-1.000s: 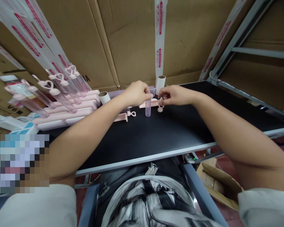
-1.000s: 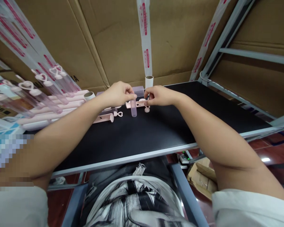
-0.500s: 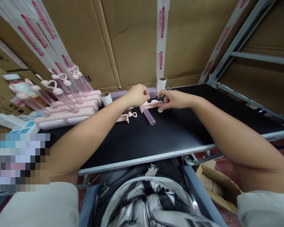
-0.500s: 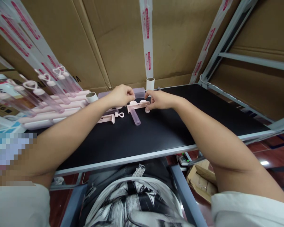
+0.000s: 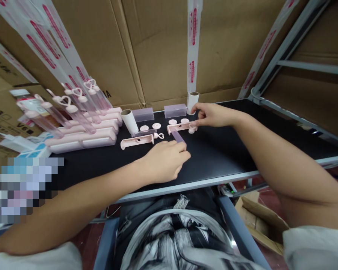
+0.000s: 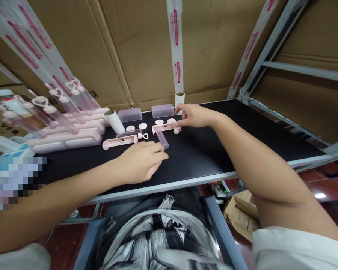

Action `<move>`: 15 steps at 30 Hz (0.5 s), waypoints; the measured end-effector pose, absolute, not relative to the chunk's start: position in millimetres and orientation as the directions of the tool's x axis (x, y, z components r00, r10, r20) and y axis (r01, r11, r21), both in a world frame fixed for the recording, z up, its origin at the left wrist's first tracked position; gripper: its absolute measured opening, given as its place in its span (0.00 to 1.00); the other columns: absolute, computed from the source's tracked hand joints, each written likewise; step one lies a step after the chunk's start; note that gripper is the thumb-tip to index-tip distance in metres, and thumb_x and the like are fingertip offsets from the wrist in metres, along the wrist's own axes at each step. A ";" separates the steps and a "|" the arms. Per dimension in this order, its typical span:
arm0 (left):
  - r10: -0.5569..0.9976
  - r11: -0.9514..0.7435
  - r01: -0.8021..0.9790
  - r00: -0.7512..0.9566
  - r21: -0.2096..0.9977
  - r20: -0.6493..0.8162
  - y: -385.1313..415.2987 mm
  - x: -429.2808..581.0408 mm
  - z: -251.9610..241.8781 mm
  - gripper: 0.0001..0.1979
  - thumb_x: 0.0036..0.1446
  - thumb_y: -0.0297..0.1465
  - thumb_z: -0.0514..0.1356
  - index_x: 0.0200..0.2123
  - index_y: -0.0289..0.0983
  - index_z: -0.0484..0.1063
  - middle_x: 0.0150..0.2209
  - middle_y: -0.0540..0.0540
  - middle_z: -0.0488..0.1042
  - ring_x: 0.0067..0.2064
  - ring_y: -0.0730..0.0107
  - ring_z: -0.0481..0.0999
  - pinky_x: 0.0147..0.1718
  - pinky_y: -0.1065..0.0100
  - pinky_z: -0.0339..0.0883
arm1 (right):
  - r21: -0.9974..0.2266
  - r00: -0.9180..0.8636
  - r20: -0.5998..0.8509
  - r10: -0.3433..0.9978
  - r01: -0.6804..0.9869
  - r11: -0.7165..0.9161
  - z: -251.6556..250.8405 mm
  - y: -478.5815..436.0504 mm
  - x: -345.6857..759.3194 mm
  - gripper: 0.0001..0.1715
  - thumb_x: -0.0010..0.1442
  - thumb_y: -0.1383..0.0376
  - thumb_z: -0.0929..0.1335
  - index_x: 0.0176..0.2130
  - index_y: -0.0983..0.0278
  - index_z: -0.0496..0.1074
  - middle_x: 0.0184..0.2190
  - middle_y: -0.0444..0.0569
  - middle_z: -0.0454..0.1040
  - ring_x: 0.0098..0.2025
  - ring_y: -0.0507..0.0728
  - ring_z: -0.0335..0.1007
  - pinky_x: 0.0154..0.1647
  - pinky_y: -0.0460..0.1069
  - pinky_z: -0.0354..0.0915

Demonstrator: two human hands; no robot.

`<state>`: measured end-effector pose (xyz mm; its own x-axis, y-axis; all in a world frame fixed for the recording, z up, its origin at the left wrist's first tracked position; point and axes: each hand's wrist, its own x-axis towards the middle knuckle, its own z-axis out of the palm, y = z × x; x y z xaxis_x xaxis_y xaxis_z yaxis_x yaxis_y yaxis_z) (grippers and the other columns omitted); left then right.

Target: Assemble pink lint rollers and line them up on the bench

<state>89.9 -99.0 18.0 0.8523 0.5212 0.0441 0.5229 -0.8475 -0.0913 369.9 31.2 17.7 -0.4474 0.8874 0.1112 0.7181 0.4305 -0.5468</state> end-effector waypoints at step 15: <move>0.815 -0.442 0.731 0.086 0.520 0.573 -43.0 -19.3 53.9 0.14 0.63 0.37 0.61 0.46 0.40 0.85 0.39 0.45 0.86 0.33 0.64 0.78 0.35 0.64 0.73 | -0.600 -0.173 0.573 0.801 0.578 0.554 21.2 23.0 357.5 0.16 0.61 0.51 0.73 0.33 0.59 0.74 0.24 0.45 0.69 0.28 0.55 0.59 0.33 0.53 0.58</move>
<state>-19.3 -43.0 53.9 0.0860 0.8151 0.5728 0.7310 -0.4423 0.5197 357.5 23.0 21.2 -0.1726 0.8012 0.5730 0.5777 0.5535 -0.5999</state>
